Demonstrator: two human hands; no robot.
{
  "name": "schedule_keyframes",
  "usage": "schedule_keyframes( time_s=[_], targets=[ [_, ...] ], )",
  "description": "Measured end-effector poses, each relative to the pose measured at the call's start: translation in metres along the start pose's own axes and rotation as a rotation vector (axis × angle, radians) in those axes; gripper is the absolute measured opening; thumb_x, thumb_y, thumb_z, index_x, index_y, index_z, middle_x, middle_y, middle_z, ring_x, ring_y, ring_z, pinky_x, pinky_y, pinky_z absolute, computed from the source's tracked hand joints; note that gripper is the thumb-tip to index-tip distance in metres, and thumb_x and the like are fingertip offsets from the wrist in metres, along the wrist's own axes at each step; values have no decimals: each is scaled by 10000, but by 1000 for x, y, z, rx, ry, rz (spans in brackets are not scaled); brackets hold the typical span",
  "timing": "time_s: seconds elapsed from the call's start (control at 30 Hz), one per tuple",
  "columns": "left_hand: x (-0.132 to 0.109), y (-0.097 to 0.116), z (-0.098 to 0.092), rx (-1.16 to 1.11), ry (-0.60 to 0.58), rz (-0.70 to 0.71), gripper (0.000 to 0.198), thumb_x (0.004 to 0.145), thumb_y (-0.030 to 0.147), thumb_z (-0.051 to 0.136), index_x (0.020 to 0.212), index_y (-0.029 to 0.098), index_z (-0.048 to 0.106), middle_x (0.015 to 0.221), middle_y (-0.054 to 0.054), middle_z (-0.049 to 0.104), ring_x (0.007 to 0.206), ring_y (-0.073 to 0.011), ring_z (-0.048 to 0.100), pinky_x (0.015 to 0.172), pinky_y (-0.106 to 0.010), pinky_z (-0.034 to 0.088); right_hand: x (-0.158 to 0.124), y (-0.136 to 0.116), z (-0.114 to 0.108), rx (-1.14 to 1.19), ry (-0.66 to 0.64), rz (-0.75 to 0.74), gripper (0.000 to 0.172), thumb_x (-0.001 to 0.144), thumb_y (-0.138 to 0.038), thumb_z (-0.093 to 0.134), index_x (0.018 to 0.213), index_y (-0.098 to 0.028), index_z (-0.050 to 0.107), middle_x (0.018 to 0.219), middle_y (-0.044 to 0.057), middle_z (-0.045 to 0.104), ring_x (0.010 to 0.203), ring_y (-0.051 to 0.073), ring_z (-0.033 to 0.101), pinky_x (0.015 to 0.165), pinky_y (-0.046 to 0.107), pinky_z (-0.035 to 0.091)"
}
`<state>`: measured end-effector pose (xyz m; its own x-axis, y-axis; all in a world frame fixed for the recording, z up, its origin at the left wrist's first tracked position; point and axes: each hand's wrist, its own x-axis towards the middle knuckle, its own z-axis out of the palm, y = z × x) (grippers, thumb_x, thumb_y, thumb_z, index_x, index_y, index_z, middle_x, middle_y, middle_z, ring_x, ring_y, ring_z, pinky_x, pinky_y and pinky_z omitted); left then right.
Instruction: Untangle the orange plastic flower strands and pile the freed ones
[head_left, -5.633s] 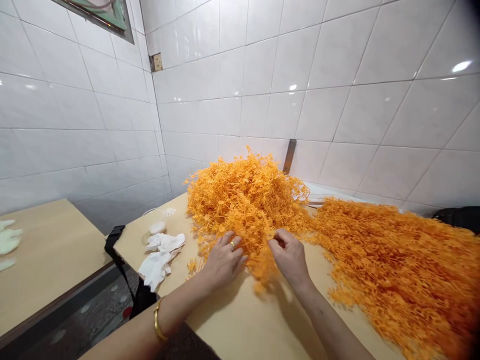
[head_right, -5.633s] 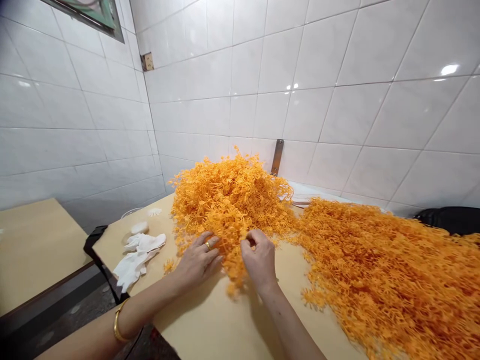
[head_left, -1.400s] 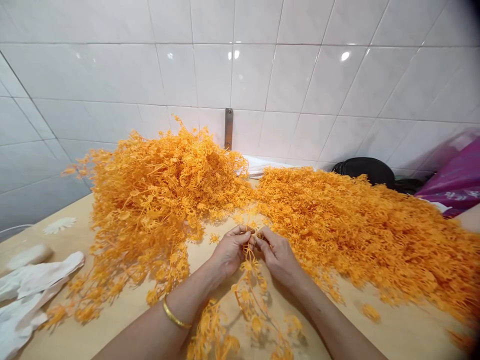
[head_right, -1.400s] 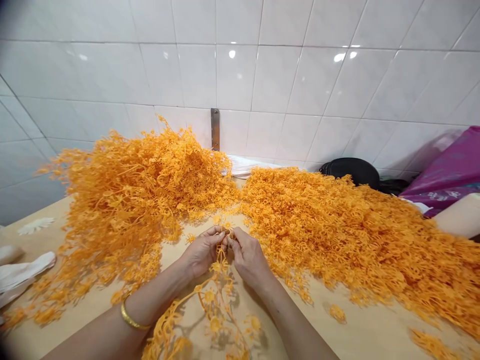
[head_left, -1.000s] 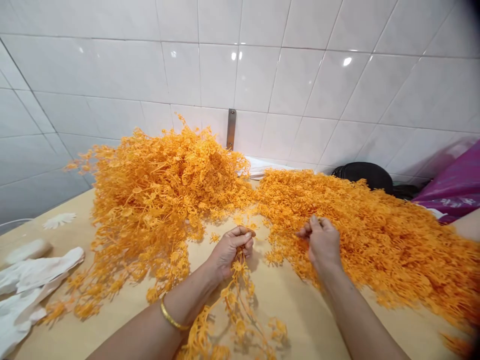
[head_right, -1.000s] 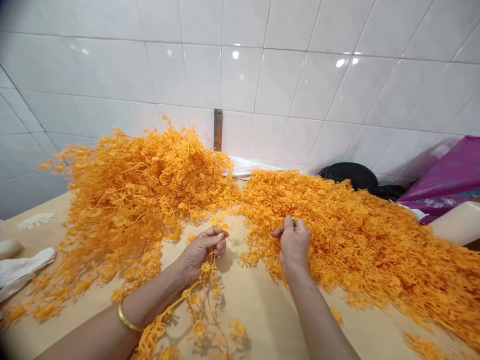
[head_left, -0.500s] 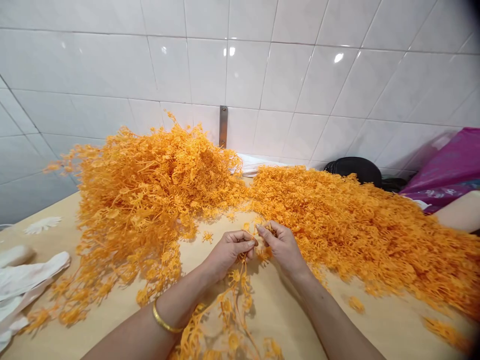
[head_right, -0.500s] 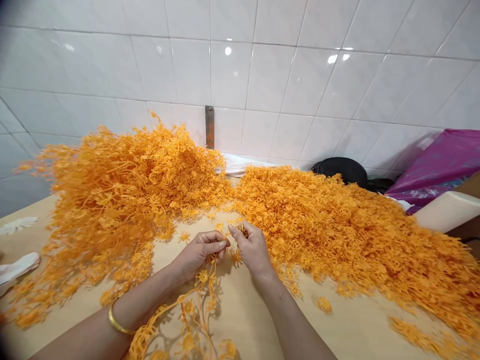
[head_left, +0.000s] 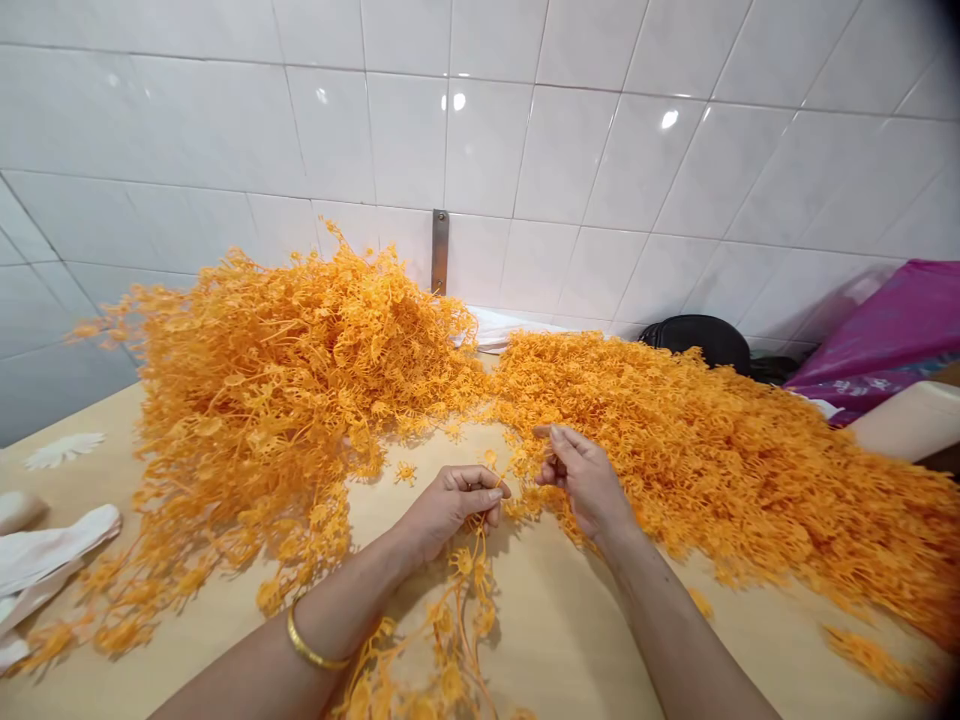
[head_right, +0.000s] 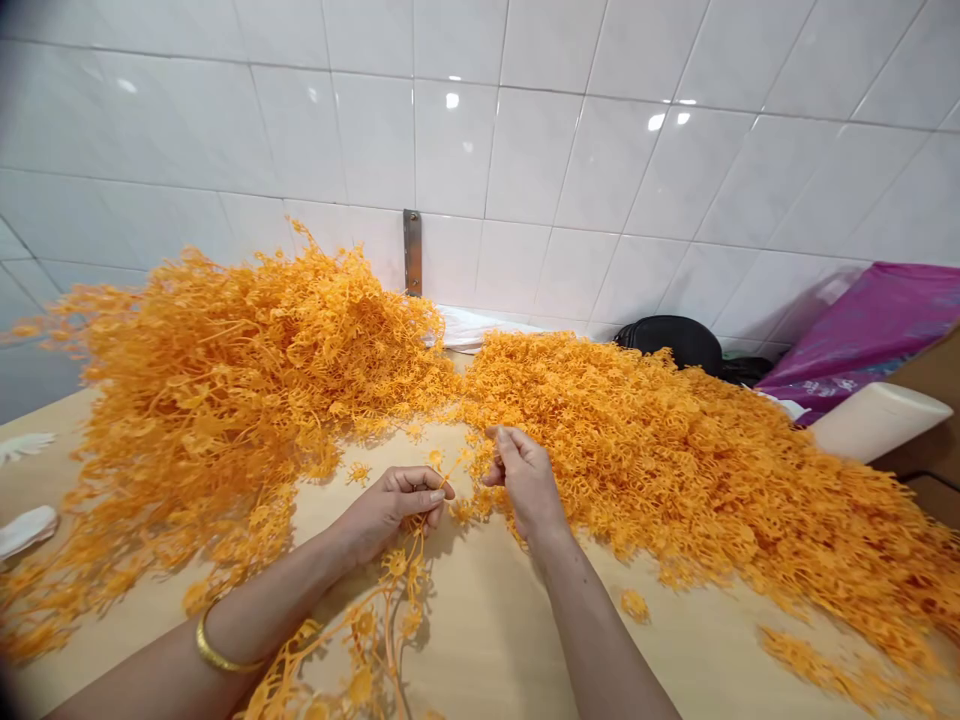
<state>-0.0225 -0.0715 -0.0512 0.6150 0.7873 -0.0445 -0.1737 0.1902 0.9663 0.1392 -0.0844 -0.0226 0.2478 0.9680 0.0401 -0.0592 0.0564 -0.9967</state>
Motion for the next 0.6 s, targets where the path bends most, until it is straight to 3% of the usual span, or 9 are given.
schedule_keyframes(
  time_s=[0.13,0.2,0.4,0.6],
  targets=[
    [-1,0,0,21,4,-11,208,656,306,578,756,125,593,537,-15,530,477,-80,450,480,-200,290,-4,2,2,-101,-226,64,323,664,-471,538,769,-166,564,501,-60,413,419,60,395,458,209,374],
    [-1,2,0,17,7,-13,201,650,302,583,746,126,597,537,-11,529,474,-76,442,491,-203,292,-5,4,4,-131,-261,52,282,641,-437,577,712,-166,548,511,-58,424,424,58,386,447,200,348],
    [1,5,3,23,5,6,203,640,304,592,700,111,609,477,6,483,462,-70,396,496,-206,268,-3,15,15,-136,93,-202,225,685,-374,538,611,-173,469,542,-55,399,465,64,356,490,207,350],
    [5,6,7,-2,18,12,205,641,310,583,679,110,605,417,29,423,394,-53,326,444,-210,211,-4,17,22,-456,307,-358,241,742,-400,453,627,-188,446,524,-40,408,472,92,365,463,220,295]
  ],
)
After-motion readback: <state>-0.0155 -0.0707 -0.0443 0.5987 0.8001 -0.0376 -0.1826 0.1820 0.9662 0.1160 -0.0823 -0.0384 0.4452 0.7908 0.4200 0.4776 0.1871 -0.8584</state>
